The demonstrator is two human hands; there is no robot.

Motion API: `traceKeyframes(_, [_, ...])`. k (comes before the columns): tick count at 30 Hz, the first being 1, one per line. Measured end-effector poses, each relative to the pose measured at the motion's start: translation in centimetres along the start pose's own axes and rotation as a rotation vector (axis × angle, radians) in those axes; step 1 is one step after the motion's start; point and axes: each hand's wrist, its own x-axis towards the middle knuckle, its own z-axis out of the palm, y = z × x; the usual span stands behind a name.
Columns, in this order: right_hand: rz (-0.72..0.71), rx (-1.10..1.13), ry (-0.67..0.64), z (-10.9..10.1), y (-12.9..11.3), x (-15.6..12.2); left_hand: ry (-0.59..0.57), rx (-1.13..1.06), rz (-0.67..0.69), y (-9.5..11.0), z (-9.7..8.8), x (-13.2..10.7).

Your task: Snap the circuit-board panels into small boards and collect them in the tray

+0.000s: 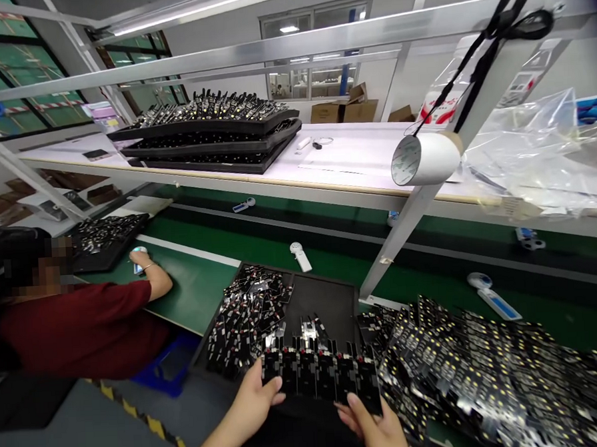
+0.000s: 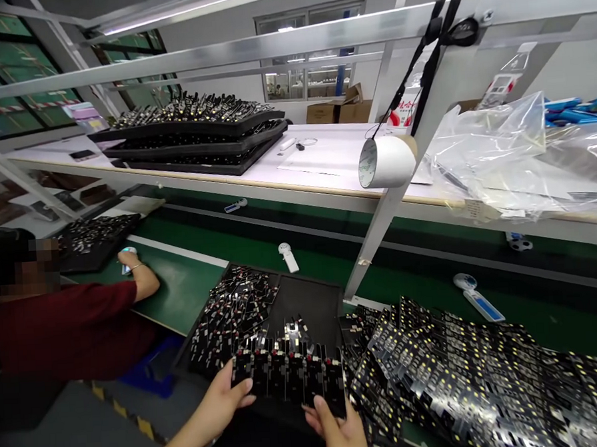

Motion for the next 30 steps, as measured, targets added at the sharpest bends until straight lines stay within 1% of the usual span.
traceKeyframes(2, [-0.031,-0.046,-0.012,0.4,0.1,-0.6,0.053,0.057,0.037,-0.8,-0.2,0.6])
traceKeyframes(3, [-0.038,-0.067,-0.015,0.6,0.0,-0.8,0.046,0.073,0.042,-0.9,-0.3,0.9])
traceKeyframes(6, [-0.05,-0.105,-0.026,1.0,-0.4,-1.1,-0.059,0.097,0.069,-0.9,-0.4,1.3])
traceKeyframes(8, [-0.119,-0.201,-0.047,1.0,-0.5,-1.1,-0.069,0.139,0.113,-0.8,-0.2,1.4])
traceKeyframes(11, [-0.272,-0.407,-0.052,0.8,-0.4,-1.2,0.012,0.224,0.152,-0.9,0.4,1.4])
traceKeyframes(14, [-0.322,-0.45,-0.018,0.6,-0.3,-1.4,0.118,0.334,0.274,-1.0,1.2,1.2])
traceKeyframes(16, [-0.385,-0.49,-0.032,0.7,-0.3,-1.5,0.169,0.409,0.344,-0.9,1.6,1.3])
traceKeyframes(17, [-0.413,-0.511,-0.042,0.9,-0.3,-1.6,0.178,0.424,0.356,-0.7,1.7,1.3])
traceKeyframes(18, [-0.419,-0.508,-0.052,1.1,-0.4,-1.5,0.172,0.41,0.341,-0.6,1.8,1.4])
traceKeyframes(19, [-0.392,-0.468,-0.057,1.3,-0.4,-1.5,0.157,0.364,0.295,-0.5,1.9,1.5])
traceKeyframes(20, [-0.329,-0.39,-0.057,1.5,-0.4,-1.3,0.123,0.286,0.222,-0.4,1.8,1.5])
traceKeyframes(21, [-0.243,-0.289,-0.054,1.7,-0.4,-1.1,0.077,0.176,0.135,-0.3,1.8,1.5])
traceKeyframes(23, [-0.098,-0.122,-0.059,2.1,-0.2,-0.7,-0.053,-0.081,-0.029,-0.2,1.6,1.2])
traceKeyframes(24, [-0.056,-0.083,-0.066,2.3,-0.1,-0.5,-0.121,-0.183,-0.075,-0.1,1.5,0.9])
traceKeyframes(25, [-0.035,-0.074,-0.077,2.4,0.0,-0.3,-0.173,-0.237,-0.095,-0.1,1.5,0.7])
traceKeyframes(26, [-0.037,-0.089,-0.091,2.5,0.1,-0.3,-0.198,-0.238,-0.096,-0.1,1.6,0.4])
traceKeyframes(27, [-0.055,-0.119,-0.107,2.6,0.1,-0.3,-0.193,-0.196,-0.089,-0.1,1.7,0.2])
traceKeyframes(29, [-0.144,-0.223,-0.135,2.7,0.1,-0.6,-0.141,-0.068,-0.066,-0.3,2.2,0.0])
traceKeyframes(30, [-0.22,-0.298,-0.144,2.8,0.0,-0.9,-0.104,-0.014,-0.047,-0.4,2.4,0.0])
